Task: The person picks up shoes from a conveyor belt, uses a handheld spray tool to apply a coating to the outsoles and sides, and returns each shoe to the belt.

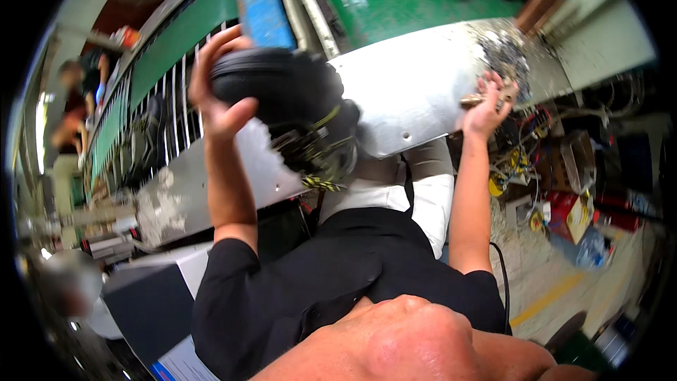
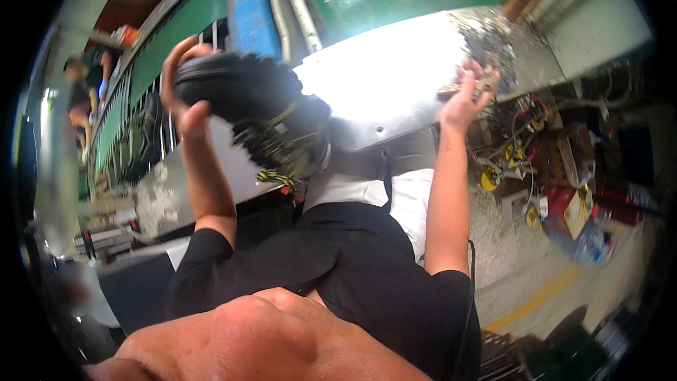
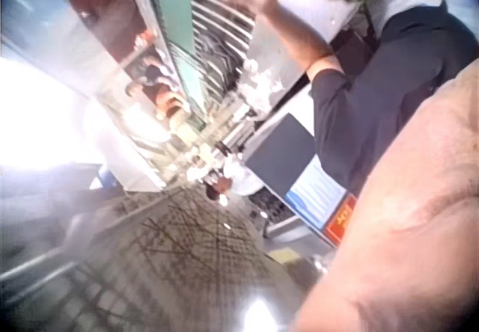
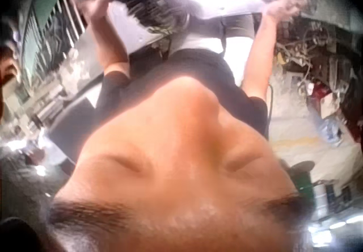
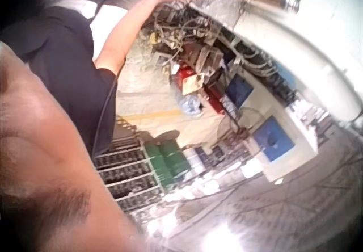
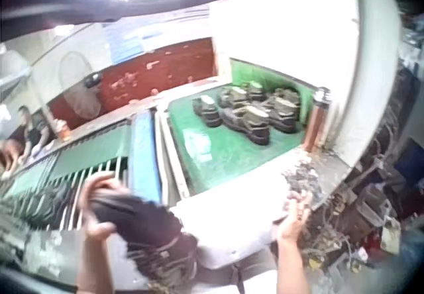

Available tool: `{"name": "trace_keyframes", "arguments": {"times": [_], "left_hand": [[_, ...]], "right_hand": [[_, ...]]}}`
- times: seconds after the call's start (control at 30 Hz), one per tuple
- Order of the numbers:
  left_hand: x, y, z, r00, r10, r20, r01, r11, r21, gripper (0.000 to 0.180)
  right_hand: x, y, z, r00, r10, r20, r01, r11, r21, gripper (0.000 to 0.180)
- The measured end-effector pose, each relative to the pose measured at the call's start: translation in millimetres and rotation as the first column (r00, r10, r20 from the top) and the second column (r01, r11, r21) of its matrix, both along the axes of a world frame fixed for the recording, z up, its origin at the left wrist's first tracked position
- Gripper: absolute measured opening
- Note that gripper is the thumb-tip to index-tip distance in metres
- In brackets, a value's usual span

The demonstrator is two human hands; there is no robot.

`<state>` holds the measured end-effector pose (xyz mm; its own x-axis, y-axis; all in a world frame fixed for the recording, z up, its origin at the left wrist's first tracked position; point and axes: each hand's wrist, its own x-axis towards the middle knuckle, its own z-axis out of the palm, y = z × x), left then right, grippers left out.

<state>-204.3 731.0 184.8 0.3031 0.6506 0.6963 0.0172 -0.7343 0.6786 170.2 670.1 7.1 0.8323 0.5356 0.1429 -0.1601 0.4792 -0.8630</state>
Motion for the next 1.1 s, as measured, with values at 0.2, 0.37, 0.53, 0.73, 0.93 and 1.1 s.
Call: {"name": "trace_keyframes", "arguments": {"times": [0.2,0.37,0.53,0.73,0.93,1.1], "left_hand": [[-3.3,11.1,-0.3,0.997,0.062,-0.046,-0.064,0.997,-0.049,0.063],[-0.7,14.1,-0.2,0.999,0.011,-0.043,-0.014,0.996,-0.084,0.061],[8.6,15.9,2.3,0.995,0.065,-0.08,-0.07,0.996,-0.062,0.073],[4.4,34.8,2.0,0.999,0.007,-0.039,-0.012,0.991,-0.137,0.059],[-9.9,58.2,-12.4,1.0,-0.001,0.016,0.004,0.975,-0.221,0.061],[-12.2,72.2,-21.2,0.995,-0.035,0.094,0.062,0.953,-0.295,0.062]], "right_hand": [[-23.3,-30.7,13.2,0.953,0.272,-0.133,-0.294,0.934,-0.202,0.035],[-103.9,-60.3,59.8,0.731,0.666,0.146,-0.666,0.744,-0.06,0.048],[-131.6,-41.5,124.3,0.457,0.775,0.437,-0.838,0.54,-0.08,0.05],[-164.1,8.7,145.0,0.475,0.677,0.562,-0.793,0.607,-0.06,0.039],[-166.7,7.2,109.1,0.565,0.75,0.344,-0.797,0.603,-0.004,0.039],[-163.9,-7.8,73.8,0.579,0.769,0.272,-0.778,0.621,-0.099,0.041]]}}
